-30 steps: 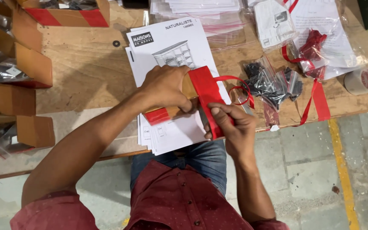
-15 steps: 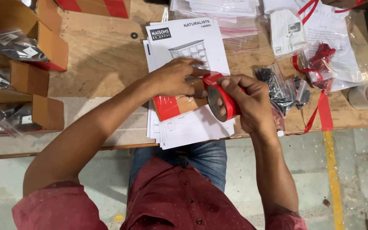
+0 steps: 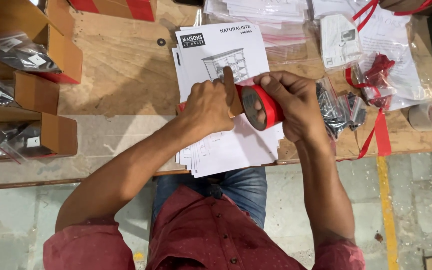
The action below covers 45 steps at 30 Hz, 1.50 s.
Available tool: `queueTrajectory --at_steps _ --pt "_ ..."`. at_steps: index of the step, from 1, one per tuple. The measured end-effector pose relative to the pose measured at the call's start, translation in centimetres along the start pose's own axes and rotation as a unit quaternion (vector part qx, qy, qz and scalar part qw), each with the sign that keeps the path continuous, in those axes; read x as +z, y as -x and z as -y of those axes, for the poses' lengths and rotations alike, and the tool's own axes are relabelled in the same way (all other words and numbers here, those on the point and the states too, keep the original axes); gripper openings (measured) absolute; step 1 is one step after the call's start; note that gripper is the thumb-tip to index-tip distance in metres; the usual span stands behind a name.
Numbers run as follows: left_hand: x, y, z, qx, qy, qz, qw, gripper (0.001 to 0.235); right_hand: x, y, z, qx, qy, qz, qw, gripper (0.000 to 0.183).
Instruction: Packing small boxes with items and sealing them with red adhesive tape.
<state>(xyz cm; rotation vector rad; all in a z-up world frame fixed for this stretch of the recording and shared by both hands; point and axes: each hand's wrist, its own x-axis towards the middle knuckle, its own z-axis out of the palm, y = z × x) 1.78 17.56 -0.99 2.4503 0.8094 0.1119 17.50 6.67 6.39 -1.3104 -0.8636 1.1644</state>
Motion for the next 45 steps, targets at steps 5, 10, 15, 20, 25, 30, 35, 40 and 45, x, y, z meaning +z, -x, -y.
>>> queueTrajectory --at_steps 5,10,15,20,25,30,35,40,45 --pt "-0.3 -0.3 0.0 -0.011 -0.005 0.003 1.0 0.074 0.0 1.5 -0.8 0.024 0.013 -0.042 0.999 0.024" --pt "-0.9 -0.3 -1.1 0.014 -0.053 0.016 0.998 0.123 -0.2 3.1 -1.4 0.027 0.004 -0.067 0.997 0.024" --pt "-1.2 -0.6 -0.3 -0.014 -0.07 0.061 0.996 0.124 -0.5 4.6 -3.6 0.048 -0.009 -0.06 0.997 0.021" --pt "-1.9 -0.5 -0.4 -0.041 -0.036 0.096 0.994 0.121 -0.6 5.4 -7.0 0.082 -0.046 -0.075 0.993 0.02" --pt "-2.8 0.0 -1.1 -0.046 -0.039 0.091 0.994 0.123 -0.7 5.0 -7.7 0.101 -0.066 -0.078 0.99 0.02" --pt "-2.8 0.6 -1.4 0.007 -0.045 0.066 0.997 0.106 -1.0 4.4 -7.2 0.122 -0.086 -0.048 0.988 0.021" --pt "-0.8 1.6 -0.7 0.126 -0.13 -0.024 0.983 0.09 -1.0 4.1 -7.6 0.106 -0.092 -0.025 0.99 0.021" --pt "1.9 2.8 -0.4 0.188 -0.191 -0.059 0.962 0.076 -0.9 6.6 -7.9 -0.009 0.054 -0.049 0.997 0.023" --pt "1.0 3.6 -1.7 0.207 -0.307 -0.1 0.924 0.079 -3.4 11.5 -8.1 -0.136 0.373 -0.256 0.882 0.028"
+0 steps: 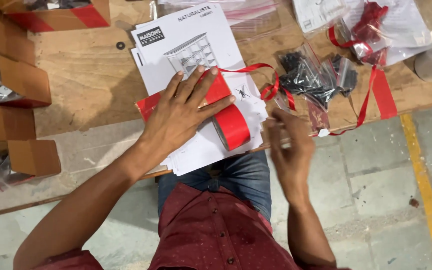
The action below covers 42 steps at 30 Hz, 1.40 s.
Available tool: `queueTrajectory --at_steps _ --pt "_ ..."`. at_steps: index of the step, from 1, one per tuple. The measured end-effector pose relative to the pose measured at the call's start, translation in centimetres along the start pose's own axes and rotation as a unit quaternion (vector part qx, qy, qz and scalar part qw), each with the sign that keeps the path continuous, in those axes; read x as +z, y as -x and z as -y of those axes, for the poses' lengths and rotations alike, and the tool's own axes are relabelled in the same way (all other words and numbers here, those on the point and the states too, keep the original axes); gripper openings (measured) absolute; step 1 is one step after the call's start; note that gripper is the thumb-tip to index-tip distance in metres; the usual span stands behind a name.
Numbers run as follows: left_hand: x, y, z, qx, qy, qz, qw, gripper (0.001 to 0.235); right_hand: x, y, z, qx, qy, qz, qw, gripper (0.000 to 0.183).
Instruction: Packing small boxes with items and sealing them with red adhesive tape.
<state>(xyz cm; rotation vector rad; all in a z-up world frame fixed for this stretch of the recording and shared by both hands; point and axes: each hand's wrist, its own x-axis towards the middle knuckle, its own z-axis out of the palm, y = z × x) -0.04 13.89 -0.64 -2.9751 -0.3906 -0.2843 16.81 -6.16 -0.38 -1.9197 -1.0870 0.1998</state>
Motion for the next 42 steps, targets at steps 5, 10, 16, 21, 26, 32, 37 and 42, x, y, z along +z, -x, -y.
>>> queueTrajectory --at_steps 5,10,16,21,26,32,37,42 --pt "0.3 0.0 0.2 0.009 0.013 0.002 1.0 0.076 -2.5 0.6 -5.7 -0.086 0.193 0.0 0.977 0.039" --pt "0.4 0.2 0.1 0.004 0.041 -0.016 0.999 0.073 -2.7 1.7 -6.8 -0.175 0.312 0.057 0.932 0.066" --pt "0.5 1.7 -2.6 -0.051 0.098 -0.098 0.989 0.085 -2.5 4.2 -10.3 -0.159 0.291 0.023 0.943 0.048" --pt "0.5 3.9 -6.6 -0.185 0.299 -0.19 0.917 0.068 -3.0 4.2 -10.4 -0.199 0.238 -0.009 0.951 0.046" --pt "0.1 3.6 -8.7 -0.272 0.426 -0.218 0.835 0.085 -3.7 4.0 -11.1 -0.205 0.224 -0.079 0.95 0.033" --pt "1.2 1.6 -9.2 -0.322 0.562 -0.183 0.739 0.12 -5.7 -0.1 -1.4 -0.199 0.143 -0.139 0.96 0.021" --pt "0.8 0.8 -9.4 -0.333 0.658 -0.171 0.653 0.125 -4.8 -3.1 1.4 -0.151 -0.02 -0.109 0.982 0.018" --pt "0.2 0.8 -9.4 -0.337 0.693 -0.155 0.619 0.129 -2.4 -6.0 1.4 -0.254 -0.097 0.006 0.962 0.018"
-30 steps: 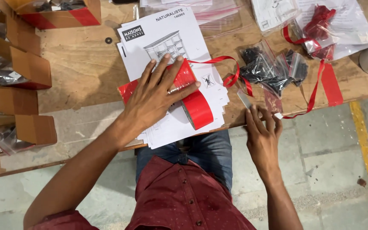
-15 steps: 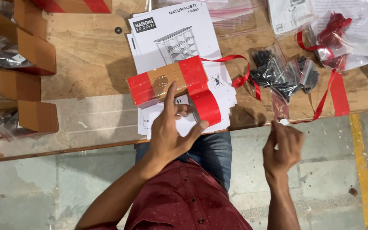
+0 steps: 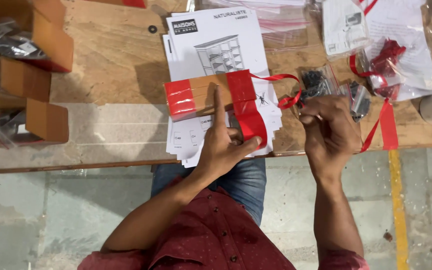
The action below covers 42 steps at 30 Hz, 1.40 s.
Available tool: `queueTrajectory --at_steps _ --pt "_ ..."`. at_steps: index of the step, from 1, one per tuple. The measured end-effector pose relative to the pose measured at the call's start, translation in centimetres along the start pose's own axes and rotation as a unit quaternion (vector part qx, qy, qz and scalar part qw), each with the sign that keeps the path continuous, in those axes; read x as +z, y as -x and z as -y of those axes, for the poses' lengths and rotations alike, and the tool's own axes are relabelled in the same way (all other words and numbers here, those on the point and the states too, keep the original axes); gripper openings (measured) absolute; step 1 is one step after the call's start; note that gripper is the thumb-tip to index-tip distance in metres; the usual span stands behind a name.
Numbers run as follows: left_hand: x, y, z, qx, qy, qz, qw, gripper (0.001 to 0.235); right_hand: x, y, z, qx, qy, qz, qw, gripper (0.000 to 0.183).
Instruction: Packing small boxes with items and sealing them with red adhesive tape.
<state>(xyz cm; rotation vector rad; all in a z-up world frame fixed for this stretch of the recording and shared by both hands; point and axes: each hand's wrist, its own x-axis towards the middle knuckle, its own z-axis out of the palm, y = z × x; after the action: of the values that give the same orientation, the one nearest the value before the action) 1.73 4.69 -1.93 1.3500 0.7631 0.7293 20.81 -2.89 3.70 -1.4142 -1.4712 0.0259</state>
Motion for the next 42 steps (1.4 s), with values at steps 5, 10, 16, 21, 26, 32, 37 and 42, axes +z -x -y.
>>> queueTrajectory --at_steps 5,10,16,21,26,32,37,42 --pt "-0.1 -0.2 0.9 0.003 -0.015 0.003 1.0 0.129 2.6 -2.1 -0.2 -0.02 0.007 0.045 0.999 0.023" --pt "0.0 -0.5 2.4 0.026 -0.041 0.012 0.999 0.132 3.6 -2.4 0.4 -0.017 0.003 0.06 0.998 0.028" --pt "-0.3 -0.4 1.2 0.012 -0.037 0.021 0.999 0.133 5.1 -2.6 -0.3 -0.059 0.078 0.1 0.99 0.037" --pt "-0.4 -0.3 1.6 0.001 -0.024 0.023 0.999 0.133 4.4 -2.7 -0.5 -0.051 0.109 0.124 0.985 0.035" --pt "-0.3 -0.1 1.8 0.036 -0.025 0.02 0.999 0.133 4.0 -2.3 -1.8 -0.044 0.126 0.132 0.982 0.033" --pt "-0.4 -0.3 1.3 0.005 -0.035 0.027 0.999 0.136 4.7 -2.8 0.3 -0.044 0.098 0.137 0.985 0.033" --pt "-0.4 -0.2 2.4 0.039 -0.033 0.019 0.999 0.139 4.9 -2.6 0.7 -0.076 0.057 0.149 0.984 0.036" --pt "-0.5 0.3 1.5 0.011 -0.038 0.028 0.999 0.137 0.7 0.9 -1.2 0.007 -0.023 -0.077 0.997 0.022"
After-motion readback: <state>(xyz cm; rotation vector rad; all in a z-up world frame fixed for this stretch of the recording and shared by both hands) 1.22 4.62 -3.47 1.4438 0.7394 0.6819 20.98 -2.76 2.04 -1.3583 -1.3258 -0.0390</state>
